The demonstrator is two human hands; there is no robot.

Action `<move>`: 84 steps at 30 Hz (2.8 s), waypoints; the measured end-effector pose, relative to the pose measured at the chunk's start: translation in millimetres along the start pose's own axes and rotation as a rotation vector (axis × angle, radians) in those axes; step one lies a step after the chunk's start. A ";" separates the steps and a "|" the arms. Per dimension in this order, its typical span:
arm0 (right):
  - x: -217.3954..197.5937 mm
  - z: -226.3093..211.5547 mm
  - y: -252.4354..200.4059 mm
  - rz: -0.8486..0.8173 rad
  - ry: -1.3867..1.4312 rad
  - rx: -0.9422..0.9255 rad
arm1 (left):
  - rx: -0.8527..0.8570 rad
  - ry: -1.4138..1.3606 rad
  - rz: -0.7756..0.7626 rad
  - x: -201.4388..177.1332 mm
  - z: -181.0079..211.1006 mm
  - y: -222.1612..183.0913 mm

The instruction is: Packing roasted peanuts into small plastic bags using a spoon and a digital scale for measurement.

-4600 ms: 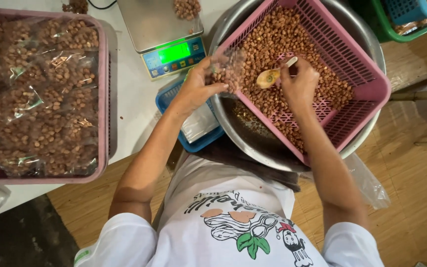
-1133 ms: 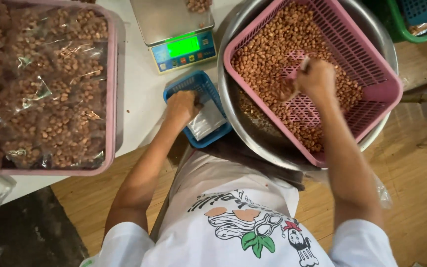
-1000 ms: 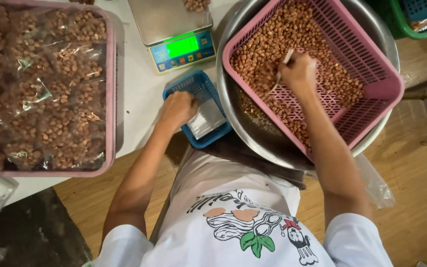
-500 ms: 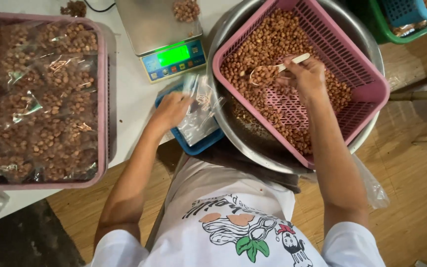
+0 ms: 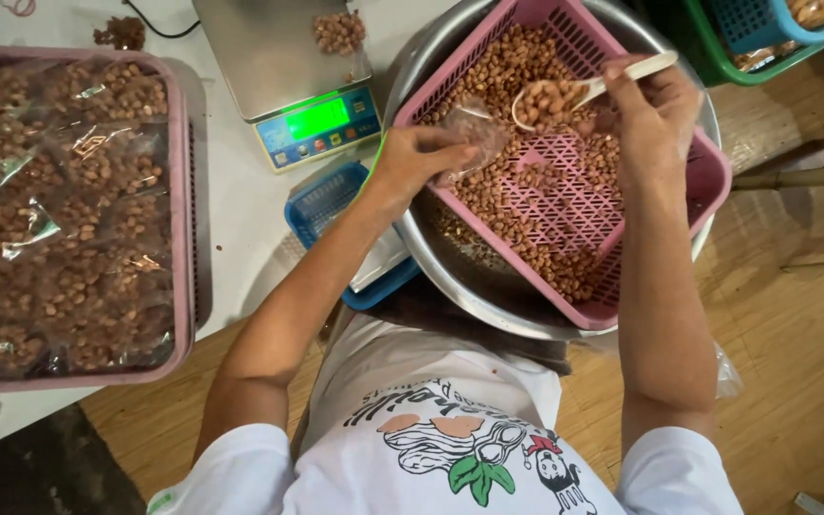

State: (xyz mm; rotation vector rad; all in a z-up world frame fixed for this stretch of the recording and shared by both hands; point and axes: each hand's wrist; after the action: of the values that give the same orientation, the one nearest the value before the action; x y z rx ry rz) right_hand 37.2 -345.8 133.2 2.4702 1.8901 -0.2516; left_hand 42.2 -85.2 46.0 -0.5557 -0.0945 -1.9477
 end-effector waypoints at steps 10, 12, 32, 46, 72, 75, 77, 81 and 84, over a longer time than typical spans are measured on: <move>15.8 -7.8 -16.4 -0.190 -0.751 -0.924 | 0.218 0.448 -0.221 4.0 -31.9 39.6; 10.6 -7.8 -15.7 -0.200 -0.822 -0.984 | 0.125 0.556 -0.274 12.3 -24.4 40.7; -40.5 30.0 8.4 -0.003 -0.111 -0.362 | 0.398 0.445 -0.172 16.1 -23.6 25.2; -34.7 85.5 -7.6 -0.098 -0.572 -0.253 | 0.766 1.476 0.657 -183.0 9.4 68.9; -12.5 18.9 -29.2 -0.088 -0.213 -0.742 | 0.371 0.734 -0.282 12.6 -30.4 22.3; -19.9 18.1 -31.0 -0.060 -0.121 -0.535 | 0.284 0.738 -0.262 8.0 -30.1 22.9; -22.8 19.9 -27.2 0.007 -0.040 -0.386 | 0.302 0.733 -0.225 2.1 -22.8 16.0; -23.1 19.3 -25.3 -0.014 -0.057 -0.456 | 0.340 0.667 -0.180 -9.2 -32.9 14.7; -3.0 -8.4 -32.5 -0.198 -0.595 -0.829 | 0.494 0.661 -0.182 -11.8 -44.8 17.7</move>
State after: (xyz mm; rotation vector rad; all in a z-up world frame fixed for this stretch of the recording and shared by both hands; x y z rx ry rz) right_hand 6.2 -339.0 144.5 1.4658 1.5305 -0.1368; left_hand 46.6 -96.9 -2.0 0.4380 -0.2010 -2.0884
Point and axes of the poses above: each hand's wrist, its own y-axis towards the middle knuckle, its own x-axis out of the palm, z = x × y, and after that the axes turned 5 degrees about -z, right-handed
